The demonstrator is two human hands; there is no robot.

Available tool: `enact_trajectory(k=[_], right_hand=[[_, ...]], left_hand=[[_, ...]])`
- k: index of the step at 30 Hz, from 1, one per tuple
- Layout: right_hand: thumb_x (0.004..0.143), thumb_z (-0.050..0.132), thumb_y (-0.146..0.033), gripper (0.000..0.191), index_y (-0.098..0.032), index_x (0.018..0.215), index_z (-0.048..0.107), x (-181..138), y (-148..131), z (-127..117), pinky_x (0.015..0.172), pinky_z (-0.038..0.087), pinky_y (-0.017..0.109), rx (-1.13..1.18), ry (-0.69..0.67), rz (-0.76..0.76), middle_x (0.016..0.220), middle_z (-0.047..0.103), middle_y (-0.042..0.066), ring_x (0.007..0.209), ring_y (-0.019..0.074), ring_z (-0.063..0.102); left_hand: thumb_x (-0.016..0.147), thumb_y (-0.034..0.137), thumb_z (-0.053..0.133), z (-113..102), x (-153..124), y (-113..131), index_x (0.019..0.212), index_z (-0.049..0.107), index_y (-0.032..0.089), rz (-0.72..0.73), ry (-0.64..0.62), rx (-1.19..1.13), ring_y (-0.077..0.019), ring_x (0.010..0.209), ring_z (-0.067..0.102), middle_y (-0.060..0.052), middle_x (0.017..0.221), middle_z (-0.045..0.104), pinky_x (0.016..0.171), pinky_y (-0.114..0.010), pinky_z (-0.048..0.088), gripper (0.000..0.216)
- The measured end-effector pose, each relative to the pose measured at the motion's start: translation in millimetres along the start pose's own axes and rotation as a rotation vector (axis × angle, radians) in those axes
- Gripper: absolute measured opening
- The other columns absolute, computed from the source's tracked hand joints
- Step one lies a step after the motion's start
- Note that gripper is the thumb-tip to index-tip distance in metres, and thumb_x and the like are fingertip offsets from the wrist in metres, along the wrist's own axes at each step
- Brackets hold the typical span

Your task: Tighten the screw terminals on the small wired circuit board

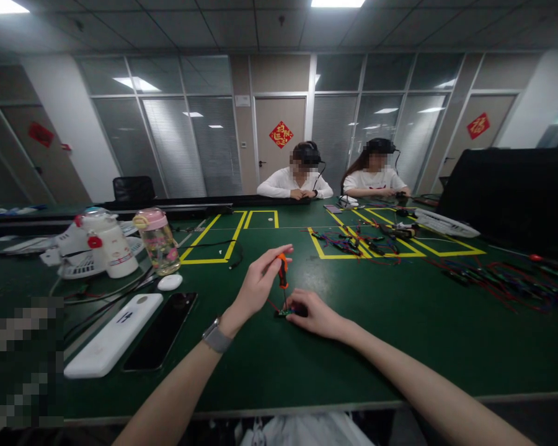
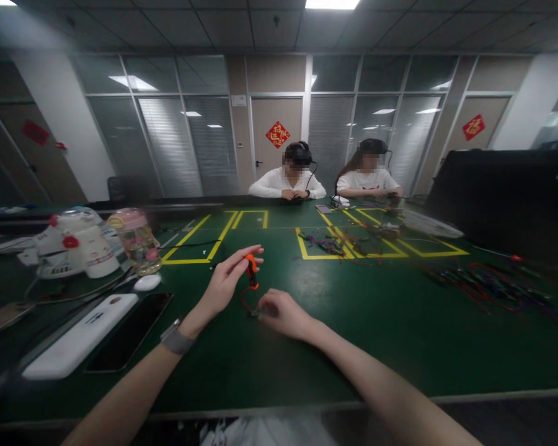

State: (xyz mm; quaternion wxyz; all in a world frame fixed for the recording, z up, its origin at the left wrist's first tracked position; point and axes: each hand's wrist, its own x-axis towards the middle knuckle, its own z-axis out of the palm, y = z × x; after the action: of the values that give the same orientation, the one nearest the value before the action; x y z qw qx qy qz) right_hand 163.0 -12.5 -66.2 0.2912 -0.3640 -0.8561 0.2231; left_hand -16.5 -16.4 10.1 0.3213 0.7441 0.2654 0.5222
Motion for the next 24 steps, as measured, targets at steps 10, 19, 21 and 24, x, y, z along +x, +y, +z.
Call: enact_trajectory(k=[10,19,21,24], right_hand=[[0.077,0.067,-0.012,0.012,-0.016,0.088,0.067,-1,8,0,0.068,0.043,0.025,-0.001,-0.011,0.035,0.082,0.057,0.002,0.074,0.0147,0.054],[0.074,0.069,-0.010,0.011,-0.015,0.085,0.068,0,10,2,0.068,0.043,0.025,0.051,0.008,0.060,0.081,0.058,0.001,0.074,0.0148,0.055],[0.074,0.070,-0.011,0.011,-0.015,0.084,0.069,1,12,3,0.068,0.043,0.025,0.068,0.017,0.066,0.081,0.059,0.001,0.074,0.0148,0.055],[0.074,0.071,-0.012,0.010,-0.016,0.083,0.069,1,13,3,0.068,0.042,0.025,0.073,0.022,0.068,0.080,0.059,0.001,0.074,0.0145,0.054]], left_hand=[[0.089,0.029,0.060,-1,1,-7,0.101,0.070,0.021,0.124,0.205,0.288,-0.0154,0.089,0.060,-0.003,0.093,0.060,0.080,-0.027,0.051,0.017],[0.090,0.028,0.057,6,3,-9,0.114,0.064,0.018,0.000,0.107,-0.041,-0.0144,0.081,0.065,-0.005,0.098,0.062,0.072,-0.025,0.053,0.027],[0.085,0.027,0.064,5,4,-10,0.102,0.068,0.019,0.032,0.161,0.040,-0.0138,0.081,0.062,-0.004,0.094,0.059,0.070,-0.023,0.051,0.020],[0.083,0.027,0.067,3,2,-10,0.098,0.070,0.020,0.097,0.203,0.181,-0.0148,0.085,0.059,-0.003,0.092,0.058,0.073,-0.024,0.050,0.016]])
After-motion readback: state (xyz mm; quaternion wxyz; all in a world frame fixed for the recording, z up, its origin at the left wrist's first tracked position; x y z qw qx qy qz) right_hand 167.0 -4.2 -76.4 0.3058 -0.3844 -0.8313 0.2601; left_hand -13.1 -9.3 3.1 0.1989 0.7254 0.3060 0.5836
